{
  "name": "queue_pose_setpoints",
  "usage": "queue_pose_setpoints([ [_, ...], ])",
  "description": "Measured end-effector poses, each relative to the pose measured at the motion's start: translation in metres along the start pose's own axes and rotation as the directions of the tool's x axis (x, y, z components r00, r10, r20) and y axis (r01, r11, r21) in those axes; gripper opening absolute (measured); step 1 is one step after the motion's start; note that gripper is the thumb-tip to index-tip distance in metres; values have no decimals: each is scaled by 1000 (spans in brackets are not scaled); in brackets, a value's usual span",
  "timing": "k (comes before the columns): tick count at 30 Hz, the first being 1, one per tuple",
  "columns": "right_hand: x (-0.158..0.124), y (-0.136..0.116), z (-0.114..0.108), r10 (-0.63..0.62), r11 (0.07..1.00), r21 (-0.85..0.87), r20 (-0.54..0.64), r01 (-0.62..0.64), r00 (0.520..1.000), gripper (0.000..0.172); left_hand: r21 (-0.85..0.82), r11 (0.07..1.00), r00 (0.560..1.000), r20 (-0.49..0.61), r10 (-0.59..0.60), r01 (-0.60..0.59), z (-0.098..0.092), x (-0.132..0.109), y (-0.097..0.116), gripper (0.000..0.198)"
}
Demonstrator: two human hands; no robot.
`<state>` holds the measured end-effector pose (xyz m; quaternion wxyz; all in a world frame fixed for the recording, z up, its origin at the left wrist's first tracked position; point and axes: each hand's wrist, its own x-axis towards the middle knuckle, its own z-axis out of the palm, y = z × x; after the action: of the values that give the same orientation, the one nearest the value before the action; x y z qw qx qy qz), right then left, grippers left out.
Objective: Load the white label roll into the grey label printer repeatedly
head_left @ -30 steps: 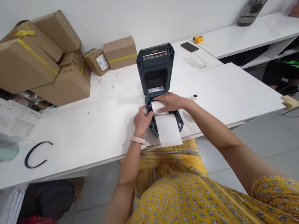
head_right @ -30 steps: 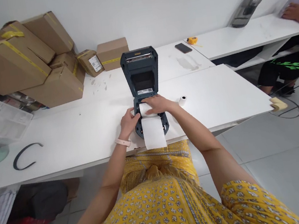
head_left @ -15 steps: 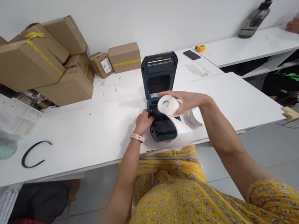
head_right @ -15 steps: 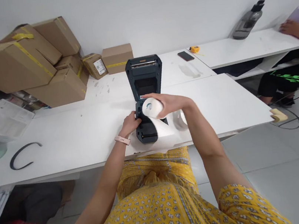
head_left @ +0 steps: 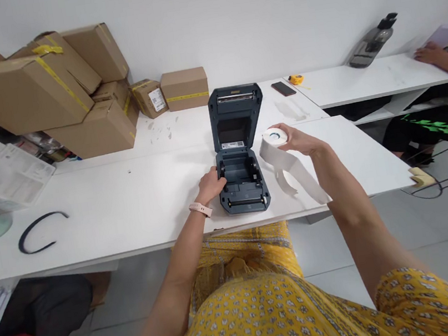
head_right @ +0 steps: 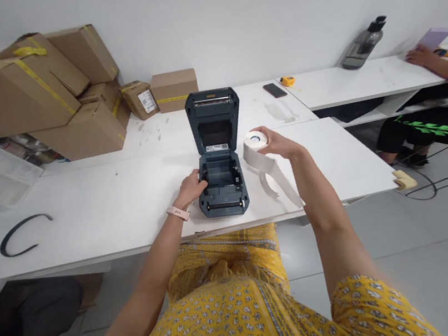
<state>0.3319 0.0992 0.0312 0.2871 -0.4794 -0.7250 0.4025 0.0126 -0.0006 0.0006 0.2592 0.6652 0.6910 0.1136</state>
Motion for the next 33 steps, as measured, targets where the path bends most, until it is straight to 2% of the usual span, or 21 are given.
queue_pose_setpoints([
  [3, 7, 7, 8, 58, 993, -106, 67, -51, 996, 71, 0, 1000, 1000, -2, -1, 1, 0, 0, 0, 48],
  [8, 11, 9, 18, 186, 971, -185, 193, -150, 963, 80, -17, 1000, 1000, -18, -2, 1, 2, 0, -1, 48],
  [13, 14, 17, 23, 129, 975, -208, 223, -82, 966, 74, -37, 999, 1000, -11, -9, 8, 0, -2, 1, 47],
  [18, 9, 18, 21, 159, 971, -210, 209, -114, 965, 82, -47, 999, 1000, -16, -10, 9, 0, -3, 1, 49],
  [20, 2, 18, 12, 151, 979, -171, 211, -115, 966, 84, -46, 999, 1000, -18, -11, 11, 0, -3, 1, 49],
  [22, -7, 23, -3, 126, 992, -51, 190, -118, 974, 78, -46, 999, 1000, -24, -10, 9, 1, -3, 1, 48],
  [25, -23, 43, -26, 136, 977, 163, 46, -141, 990, 60, -50, 999, 1000, -31, -8, 6, 1, -3, 1, 46],
  [27, -34, 60, -34, 185, 956, 228, 13, -183, 983, 55, -53, 999, 1000, -30, -11, 10, 0, -3, 2, 45],
  [30, -46, 79, -27, 264, 934, 222, 92, -278, 960, 59, -56, 998, 999, -29, -22, 21, 0, -3, 2, 49],
  [33, -51, 86, -4, 287, 932, 216, 56, -292, 956, 59, -67, 998, 999, -32, -26, 24, 1, -4, 3, 51],
])
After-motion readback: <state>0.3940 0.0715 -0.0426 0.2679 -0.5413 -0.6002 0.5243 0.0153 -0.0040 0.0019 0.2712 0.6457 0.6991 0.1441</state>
